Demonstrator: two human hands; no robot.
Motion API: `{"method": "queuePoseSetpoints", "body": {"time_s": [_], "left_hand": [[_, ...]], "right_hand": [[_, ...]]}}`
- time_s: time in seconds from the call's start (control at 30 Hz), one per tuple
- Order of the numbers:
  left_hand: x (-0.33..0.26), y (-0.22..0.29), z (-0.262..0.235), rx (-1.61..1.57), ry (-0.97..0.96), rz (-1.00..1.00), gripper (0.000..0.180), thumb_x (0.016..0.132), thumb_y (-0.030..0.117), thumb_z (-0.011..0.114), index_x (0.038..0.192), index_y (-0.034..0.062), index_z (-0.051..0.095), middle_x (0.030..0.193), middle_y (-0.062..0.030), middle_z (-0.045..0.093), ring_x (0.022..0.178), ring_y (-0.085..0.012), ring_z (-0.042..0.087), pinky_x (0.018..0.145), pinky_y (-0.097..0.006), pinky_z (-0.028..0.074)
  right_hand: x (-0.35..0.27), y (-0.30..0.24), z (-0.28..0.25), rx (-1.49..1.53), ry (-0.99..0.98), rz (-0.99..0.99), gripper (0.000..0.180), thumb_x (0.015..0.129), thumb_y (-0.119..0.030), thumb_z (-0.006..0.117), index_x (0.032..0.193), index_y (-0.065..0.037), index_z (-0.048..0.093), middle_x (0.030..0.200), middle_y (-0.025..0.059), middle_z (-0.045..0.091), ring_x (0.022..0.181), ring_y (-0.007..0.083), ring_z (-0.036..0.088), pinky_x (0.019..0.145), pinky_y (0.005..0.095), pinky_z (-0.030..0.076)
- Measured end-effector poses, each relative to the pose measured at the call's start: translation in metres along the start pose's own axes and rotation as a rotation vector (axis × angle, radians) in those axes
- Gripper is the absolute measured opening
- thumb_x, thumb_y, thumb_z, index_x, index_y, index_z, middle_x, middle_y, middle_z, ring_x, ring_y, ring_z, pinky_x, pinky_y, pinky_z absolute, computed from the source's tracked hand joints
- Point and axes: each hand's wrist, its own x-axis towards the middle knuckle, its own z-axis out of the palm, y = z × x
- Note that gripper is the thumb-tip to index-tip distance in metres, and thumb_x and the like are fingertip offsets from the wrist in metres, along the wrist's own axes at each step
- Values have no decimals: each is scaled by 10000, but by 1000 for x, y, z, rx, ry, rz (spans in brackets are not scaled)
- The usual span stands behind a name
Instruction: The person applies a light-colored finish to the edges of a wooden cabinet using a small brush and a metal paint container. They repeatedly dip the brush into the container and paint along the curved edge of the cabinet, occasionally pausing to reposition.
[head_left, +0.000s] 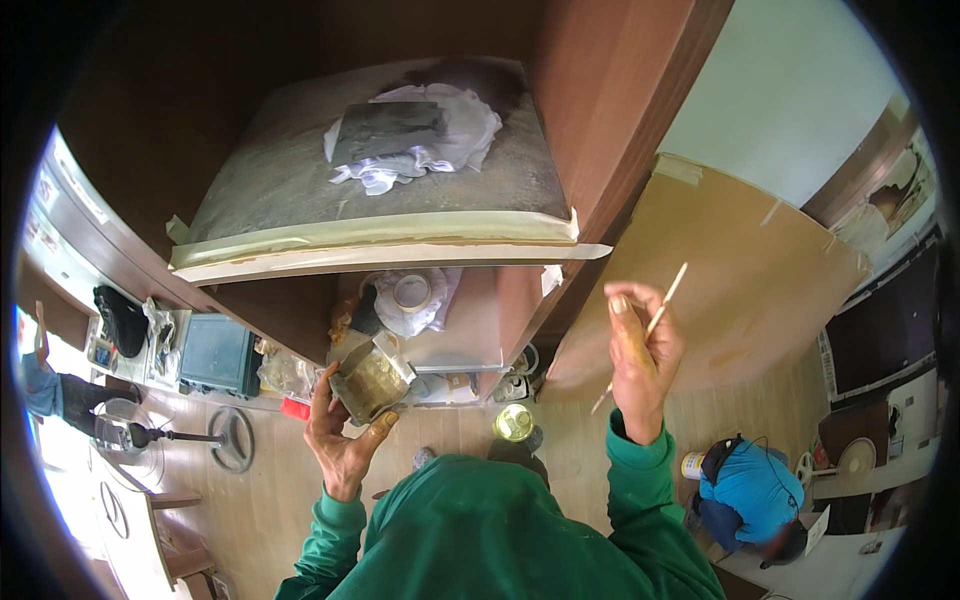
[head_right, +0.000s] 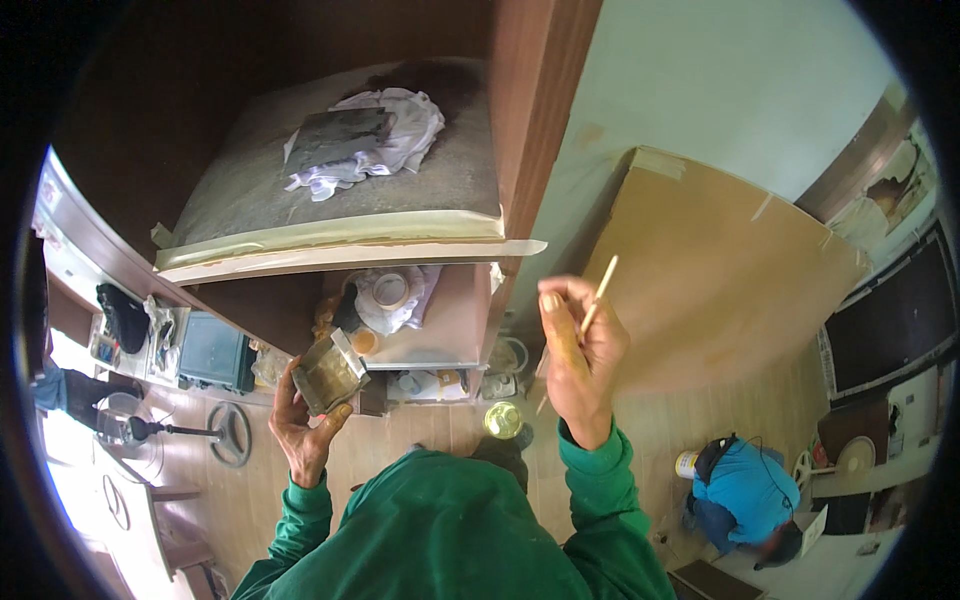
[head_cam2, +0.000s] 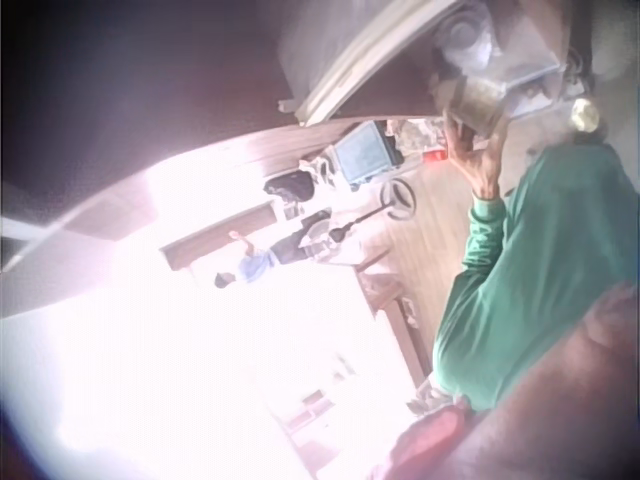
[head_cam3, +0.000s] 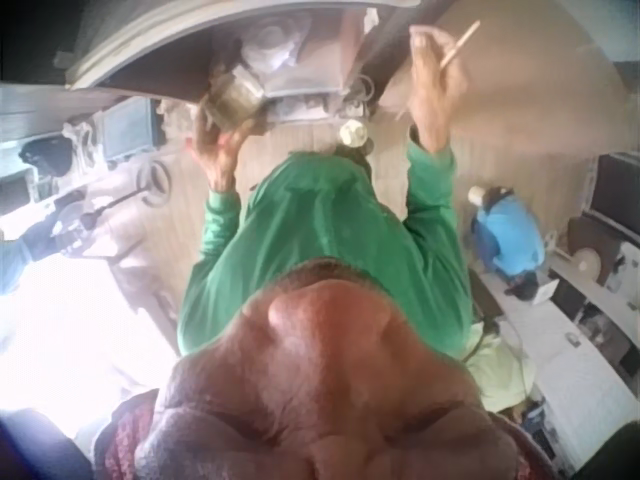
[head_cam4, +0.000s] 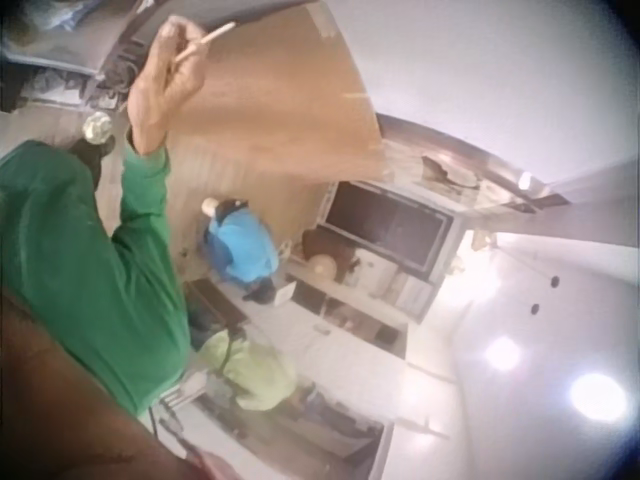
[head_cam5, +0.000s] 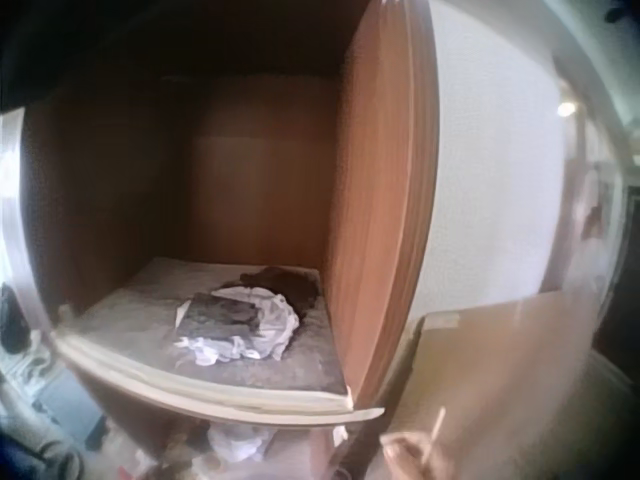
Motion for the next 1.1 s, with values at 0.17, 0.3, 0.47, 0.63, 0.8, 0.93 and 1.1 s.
{"method": "queuePoseSetpoints", "body": {"time_s": [0.17,0.3,0.47,0.63,0.8,0.93,1.1], "left_hand": [[1,1,8,3,-17,-14,886,680,-6,847,1462,21,431,1072,-158,731,978,-214,710,892,-334,549],[1,6,14,6,-21,-30,882,676,-11,846,1457,24,436,1046,-163,737,976,-214,709,888,-336,548],[-1,5,19,38,3,-23,886,681,-11,852,1460,22,432,1053,-160,736,982,-212,705,899,-335,540],[-2,5,21,54,18,-7,884,688,-19,845,1465,15,425,1065,-155,729,989,-213,702,906,-338,539],[-3,7,24,48,33,-26,874,693,-28,833,1465,5,424,1086,-154,718,987,-214,701,906,-340,541],[-4,6,25,28,18,-20,875,692,-27,833,1465,8,425,1088,-148,716,986,-215,700,903,-342,542],[-3,6,27,50,-3,19,880,686,-26,837,1466,26,431,1085,-142,719,989,-213,699,896,-338,544]], "right_hand": [[23,1,17,-183,65,-132,320,906,-30,729,1202,28,624,552,-95,328,496,0,299,472,211,248],[36,20,17,-125,43,-227,186,904,-40,736,1068,4,660,546,-90,352,497,-1,310,462,219,241],[29,23,21,-126,44,-277,71,910,-16,721,952,-10,664,568,-65,462,503,-1,350,456,218,249],[26,28,22,-127,42,-367,64,912,21,697,960,-8,667,617,-30,568,515,2,397,456,211,285],[16,25,20,-208,14,-449,106,884,45,711,978,14,675,663,40,658,539,42,542,479,220,404],[10,27,20,-257,3,-525,148,838,80,733,970,29,690,698,91,688,541,100,610,486,236,457],[5,27,21,-233,-2,-541,166,820,100,735,963,28,693,678,87,667,519,107,588,464,244,434]]}}
